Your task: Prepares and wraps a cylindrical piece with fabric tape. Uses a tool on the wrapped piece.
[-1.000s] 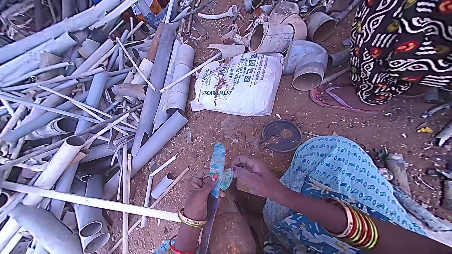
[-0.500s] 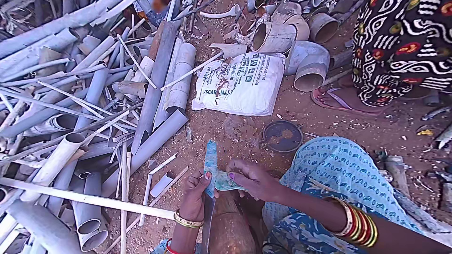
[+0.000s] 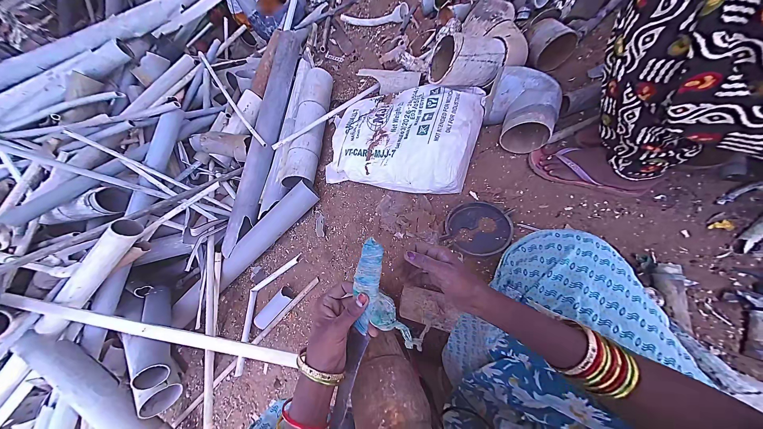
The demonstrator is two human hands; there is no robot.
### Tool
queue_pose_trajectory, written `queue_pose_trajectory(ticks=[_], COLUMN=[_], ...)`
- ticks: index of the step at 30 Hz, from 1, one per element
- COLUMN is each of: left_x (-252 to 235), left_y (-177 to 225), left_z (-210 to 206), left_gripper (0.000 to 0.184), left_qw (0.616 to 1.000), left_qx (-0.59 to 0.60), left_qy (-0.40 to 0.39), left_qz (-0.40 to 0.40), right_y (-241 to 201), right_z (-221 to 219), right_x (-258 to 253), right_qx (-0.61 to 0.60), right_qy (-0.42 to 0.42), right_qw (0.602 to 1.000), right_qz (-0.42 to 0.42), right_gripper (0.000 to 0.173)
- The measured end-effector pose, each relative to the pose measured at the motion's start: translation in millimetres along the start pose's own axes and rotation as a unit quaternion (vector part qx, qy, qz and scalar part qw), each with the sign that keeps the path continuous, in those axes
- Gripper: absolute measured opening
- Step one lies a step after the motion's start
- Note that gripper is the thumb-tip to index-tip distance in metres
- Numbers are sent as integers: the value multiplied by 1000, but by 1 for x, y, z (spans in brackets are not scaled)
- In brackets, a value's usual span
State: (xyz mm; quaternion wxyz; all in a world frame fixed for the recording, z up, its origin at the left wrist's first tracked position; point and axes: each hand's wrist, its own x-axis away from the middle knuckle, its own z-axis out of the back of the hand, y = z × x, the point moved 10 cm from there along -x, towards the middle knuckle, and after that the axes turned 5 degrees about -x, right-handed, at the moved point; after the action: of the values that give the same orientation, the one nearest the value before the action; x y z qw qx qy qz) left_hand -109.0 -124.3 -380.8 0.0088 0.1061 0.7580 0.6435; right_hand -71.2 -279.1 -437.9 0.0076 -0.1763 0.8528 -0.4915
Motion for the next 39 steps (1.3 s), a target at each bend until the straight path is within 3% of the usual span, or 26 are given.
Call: queue_pose_trajectory(ticks=[5,9,15,21,29,34,36,39], left_x=[-1,-1,-1,3,11,10,10,13], left_y=[-2,0,8,12,12,12,17,27], left_z=[0,0,-1,-2,-19,-17,-13,-22], left_gripper=[19,19,16,13,22,23,25,28], left_qw=[1000,999,986,970,916,901,874,804], left_qx=[-14,-38,-144,-183,-325,-343,-380,-482], left_qy=[22,22,50,100,88,116,145,160], left_qz=[12,-5,-68,-123,-217,-239,-264,-309], right_y=[4,15,3,2,-1,-3,-3,-4], right_z=[-36,-51,-55,-54,-34,-37,-43,-46], right_x=[15,23,30,32,27,27,28,29], right_qx=[-38,-83,-36,-24,-49,-24,-3,13], right_qy=[-117,-153,-123,-94,-10,-10,-30,-44], right_qw=[992,984,986,991,995,995,994,990], right_qz=[-22,-17,110,93,83,94,105,135], right_gripper=[14,13,11,15,14,13,12,11])
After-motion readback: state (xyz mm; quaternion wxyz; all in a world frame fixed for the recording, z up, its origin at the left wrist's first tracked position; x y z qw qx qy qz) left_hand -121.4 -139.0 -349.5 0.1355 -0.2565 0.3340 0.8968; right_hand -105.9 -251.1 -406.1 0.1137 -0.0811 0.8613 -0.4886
